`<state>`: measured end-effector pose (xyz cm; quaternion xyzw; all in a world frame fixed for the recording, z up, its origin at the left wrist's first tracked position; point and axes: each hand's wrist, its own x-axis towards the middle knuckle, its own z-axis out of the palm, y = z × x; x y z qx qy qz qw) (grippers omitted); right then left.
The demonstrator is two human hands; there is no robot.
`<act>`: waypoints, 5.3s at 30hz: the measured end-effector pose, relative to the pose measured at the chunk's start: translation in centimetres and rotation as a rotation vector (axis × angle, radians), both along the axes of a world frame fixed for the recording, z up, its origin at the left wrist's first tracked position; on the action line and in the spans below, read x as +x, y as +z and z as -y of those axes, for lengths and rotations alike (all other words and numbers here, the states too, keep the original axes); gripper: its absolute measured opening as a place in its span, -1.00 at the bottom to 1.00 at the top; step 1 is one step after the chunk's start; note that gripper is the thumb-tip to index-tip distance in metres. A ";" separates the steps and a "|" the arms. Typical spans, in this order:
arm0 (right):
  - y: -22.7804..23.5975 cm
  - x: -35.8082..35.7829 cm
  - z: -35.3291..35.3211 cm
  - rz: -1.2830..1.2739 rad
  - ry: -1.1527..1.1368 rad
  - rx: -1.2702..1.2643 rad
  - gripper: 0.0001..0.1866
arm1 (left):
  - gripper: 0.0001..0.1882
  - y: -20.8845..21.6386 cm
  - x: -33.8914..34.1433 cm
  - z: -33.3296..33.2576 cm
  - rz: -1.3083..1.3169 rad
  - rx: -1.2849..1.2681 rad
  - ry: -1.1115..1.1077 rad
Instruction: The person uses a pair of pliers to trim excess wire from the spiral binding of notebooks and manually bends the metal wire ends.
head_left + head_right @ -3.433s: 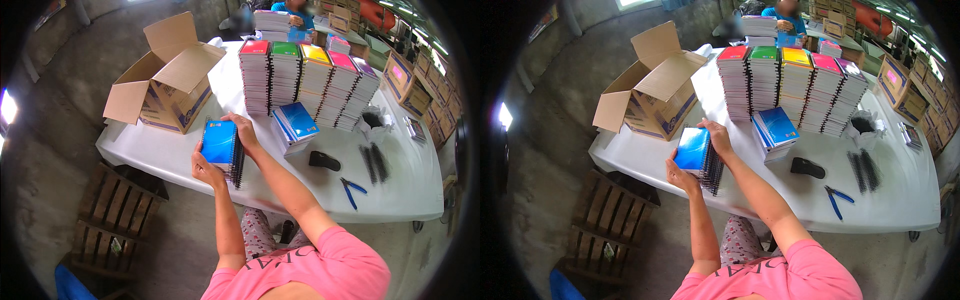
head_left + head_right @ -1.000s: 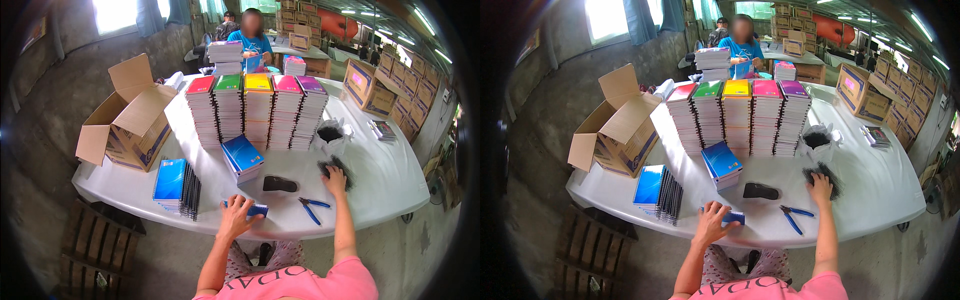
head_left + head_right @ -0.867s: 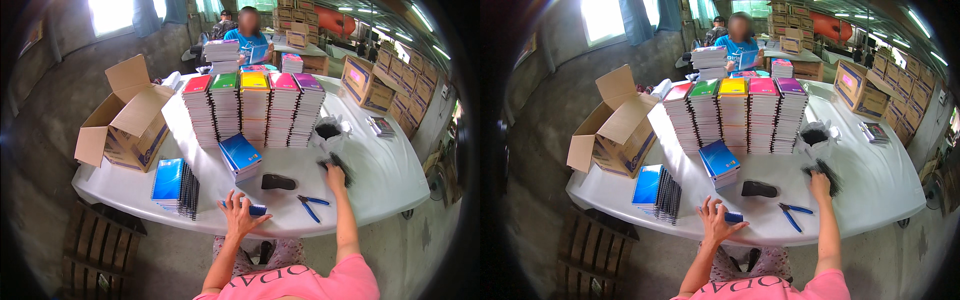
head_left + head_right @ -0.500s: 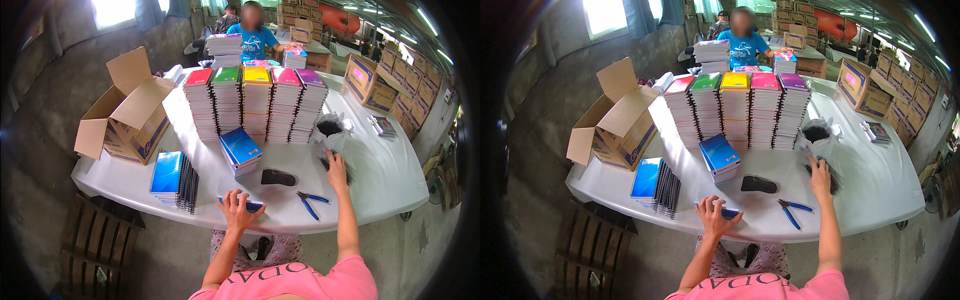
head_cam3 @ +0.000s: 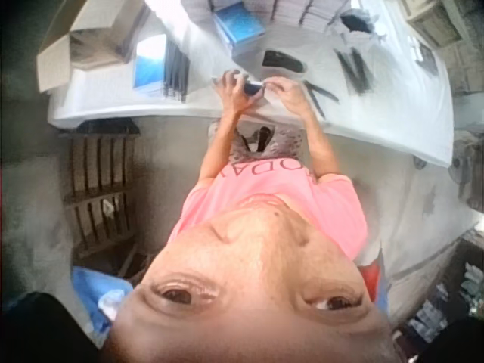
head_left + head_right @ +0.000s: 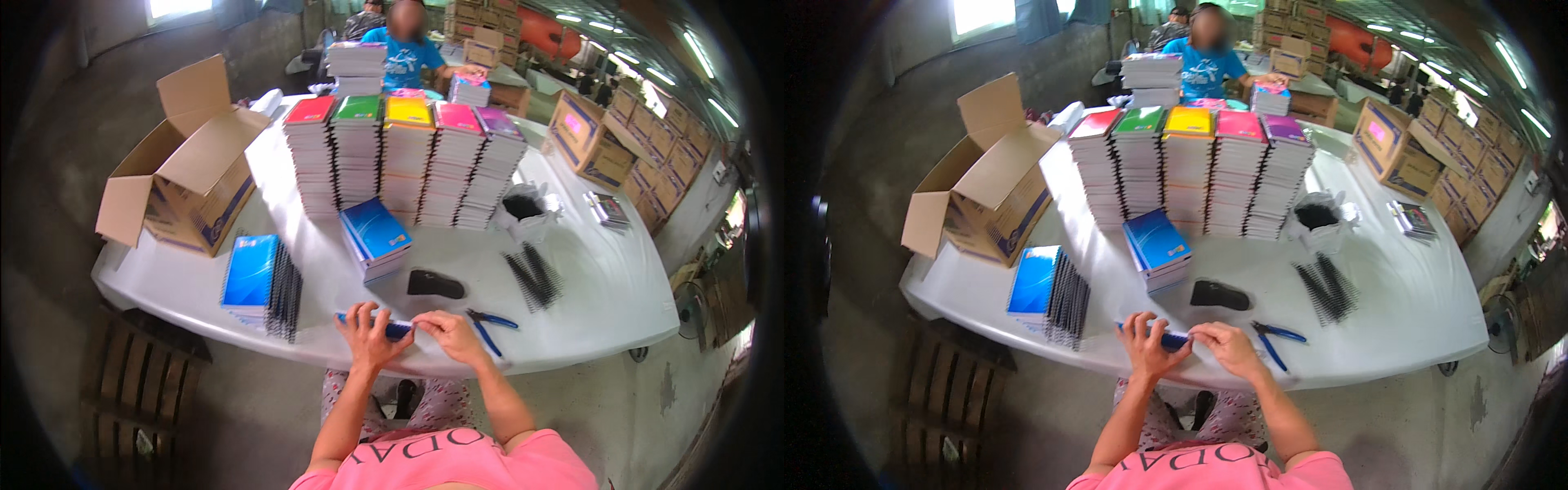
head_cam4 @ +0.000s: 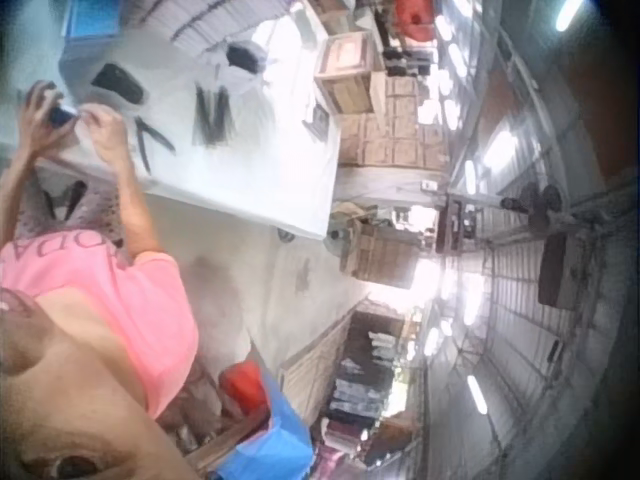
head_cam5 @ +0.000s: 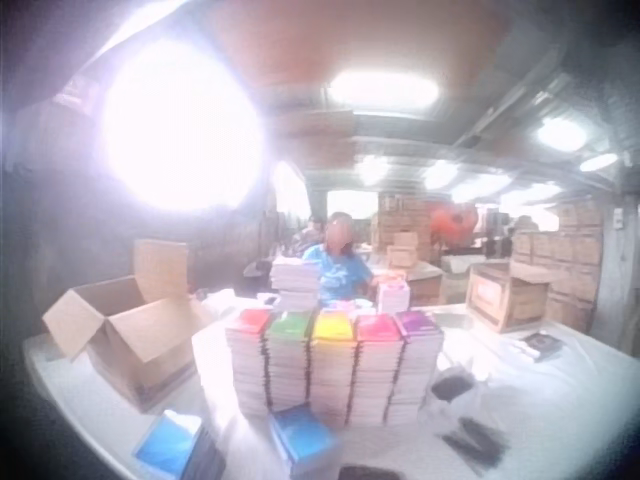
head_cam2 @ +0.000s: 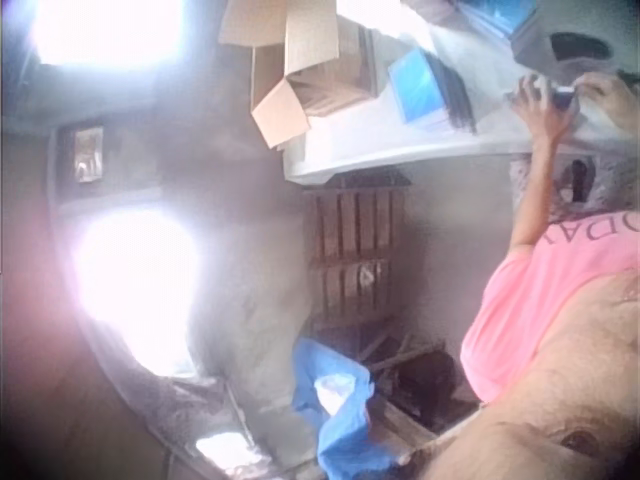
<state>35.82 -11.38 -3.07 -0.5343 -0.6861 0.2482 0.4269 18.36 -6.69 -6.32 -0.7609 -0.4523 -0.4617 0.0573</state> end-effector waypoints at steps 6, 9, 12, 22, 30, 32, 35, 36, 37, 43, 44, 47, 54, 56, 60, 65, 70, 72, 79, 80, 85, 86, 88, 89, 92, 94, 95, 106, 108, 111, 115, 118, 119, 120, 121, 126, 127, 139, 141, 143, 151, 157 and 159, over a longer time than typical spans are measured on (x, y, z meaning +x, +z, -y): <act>0.9 -0.5 -0.1 -0.004 0.015 -0.019 -0.76 | -0.50 -0.2 0.3 -0.2 -0.022 -0.002 -0.002; 1.0 -0.1 -0.2 -0.102 -0.014 0.002 -0.75 | -0.52 -0.4 0.4 -0.2 0.010 0.001 -0.005; 1.6 0.2 -0.6 -0.151 -0.028 -0.032 -0.74 | -0.52 -0.4 0.2 -0.1 0.014 0.003 0.006; 2.1 -0.1 -0.5 -0.123 -0.005 -0.078 -0.72 | -0.53 -0.8 0.2 -0.2 0.019 -0.030 0.013; 2.1 -0.3 -0.8 -0.142 0.072 -0.002 -0.81 | -0.44 -0.9 0.2 -0.3 -0.034 -0.010 0.015; 3.1 -0.4 -0.7 -0.058 0.077 -0.192 -0.83 | -0.44 -1.1 0.0 -0.4 -0.024 -0.017 0.026; 3.5 -1.0 -0.4 0.121 0.039 -0.215 -0.77 | -0.41 -1.1 0.3 -0.3 -0.059 -0.036 0.052; 3.3 -1.4 -0.4 0.196 0.008 -0.081 -0.77 | -0.40 -1.1 0.4 -0.4 -0.082 -0.048 0.069; 3.2 -1.7 -0.4 0.271 -0.023 0.053 -0.76 | -0.39 -1.0 0.4 -0.5 -0.105 -0.060 0.085; 3.0 -1.2 0.3 0.093 -0.018 0.075 -0.82 | -0.36 -0.7 -1.2 0.4 -0.150 -0.095 0.010; 2.8 -0.9 0.1 0.099 0.010 0.031 -0.81 | -0.40 -0.6 -1.2 0.3 -0.141 -0.101 -0.003; 2.6 -0.7 -0.1 0.115 0.067 -0.092 -0.81 | -0.50 0.0 -1.5 0.6 -0.131 -0.153 -0.045; 2.8 -0.8 -0.5 0.235 0.043 0.059 -0.78 | -0.63 0.8 -0.7 1.0 -0.091 -0.173 -0.119; 2.6 -1.4 -0.3 0.364 -0.037 0.132 -0.80 | -0.65 0.8 -0.6 0.7 -0.097 -0.139 -0.108; 2.6 -1.8 -0.4 0.466 -0.132 0.031 -0.79 | -0.66 0.8 -0.6 0.6 -0.101 -0.127 -0.135; 4.5 -0.8 -1.5 0.330 0.038 -0.337 -0.71 | -0.63 0.5 -1.5 0.3 -0.092 -0.135 -0.179; 2.7 5.5 -3.4 0.542 0.023 -0.102 -0.47 | -0.58 1.3 -2.1 0.1 -0.075 -0.166 -0.294; 1.3 6.0 -3.8 0.757 -0.080 -0.100 -0.49 | -0.56 1.5 -2.0 0.2 -0.068 -0.153 -0.319; -1.1 6.2 -5.5 0.281 -0.115 -0.201 -0.66 | -0.46 1.2 -1.5 0.3 0.040 -0.099 -0.286; -1.4 6.5 -5.4 -0.004 -0.069 -0.286 -0.69 | -0.45 1.2 -1.5 0.3 0.041 -0.106 -0.292; -0.2 3.2 -2.9 -0.675 0.399 -0.312 -0.70 | -0.45 0.7 -1.5 0.1 0.043 -0.108 -0.300; -1.1 3.0 -3.1 -0.492 0.357 -0.324 -0.69 | -0.44 0.7 -1.4 0.1 0.043 -0.121 -0.311; -0.9 2.8 -3.3 -0.247 0.177 -0.405 -0.70 | -0.44 0.9 -1.4 0.0 0.038 -0.111 -0.307; -1.0 3.0 -3.2 -0.457 0.326 -0.320 -0.69 | -0.44 1.0 -1.4 -0.1 0.035 -0.107 -0.305; -0.9 3.8 -3.2 -0.615 0.560 -0.129 -0.69 | -0.44 0.7 -1.4 -0.1 0.042 -0.110 -0.294; -0.8 3.8 -3.4 -0.384 0.320 -0.191 -0.73 | -0.44 0.8 -1.3 0.0 0.110 -0.167 -0.322; -1.0 3.6 -3.4 -0.268 0.205 -0.226 -0.75 | -0.44 0.9 -1.3 -0.1 0.142 -0.200 -0.333; 0.1 1.9 -4.2 -0.327 0.318 -0.189 -0.67 | -0.35 -0.5 -1.7 -1.5 0.369 -0.282 -0.349; 0.7 2.0 -4.6 -0.111 0.178 -0.162 -0.68 | -0.34 -0.9 -1.8 -1.8 0.447 -0.355 -0.363; 0.9 1.5 -4.0 -0.615 0.543 -0.152 -0.64 | -0.32 -1.3 -1.8 -1.9 0.515 -0.419 -0.370; 1.4 1.4 -5.3 -0.187 0.196 -0.190 -0.61 | -0.26 -2.1 -2.0 -2.3 0.472 -0.366 -0.391; 1.6 0.9 -5.2 -0.173 0.383 -0.155 -0.59 | -0.11 -1.9 -1.8 -2.2 0.577 -0.521 -0.409; 1.8 0.7 -5.5 -0.045 0.372 -0.201 -0.59 | -0.06 -1.7 -1.7 -2.2 0.628 -0.593 -0.415; 1.5 0.4 -6.6 -0.045 0.255 -0.191 -0.63 | 0.06 -1.2 -1.8 -2.5 0.653 -0.595 -0.431; 1.4 0.5 -6.4 -0.202 0.317 -0.157 -0.63 | 0.06 -1.5 -1.8 -2.6 0.628 -0.546 -0.430; 1.9 -1.0 -6.7 -0.208 0.296 -0.182 -0.61 | 0.06 -2.7 -1.7 -2.8 0.635 -0.511 -0.425; 2.0 -1.2 -7.1 -0.097 0.202 -0.190 -0.61 | 0.06 -2.5 -1.6 -3.0 0.658 -0.520 -0.430; 1.0 -2.2 -7.4 0.080 0.216 -0.213 -0.66 | 0.15 -2.7 -1.4 -2.5 0.544 -0.486 -0.438; 0.5 -1.2 -7.0 0.082 0.174 -0.066 -0.68 | 0.12 -4.1 -1.6 -2.6 0.529 -0.445 -0.461; 1.4 -0.1 -7.2 0.104 0.045 0.056 -0.70 | -0.07 -5.5 -1.8 -3.5 0.660 -0.386 -0.511; 1.0 7.9 0.2 0.607 -0.545 -0.144 -0.32 | -0.78 -1.5 -2.6 -1.8 1.064 -0.853 -0.457; 1.2 5.6 6.8 0.747 -0.573 -0.202 -0.27 | -0.81 -0.3 -1.5 -0.2 1.063 -0.761 -0.400; 3.0 4.9 6.5 0.632 -0.526 0.057 -0.39 | -0.79 -0.3 -1.5 -0.2 1.030 -0.750 -0.364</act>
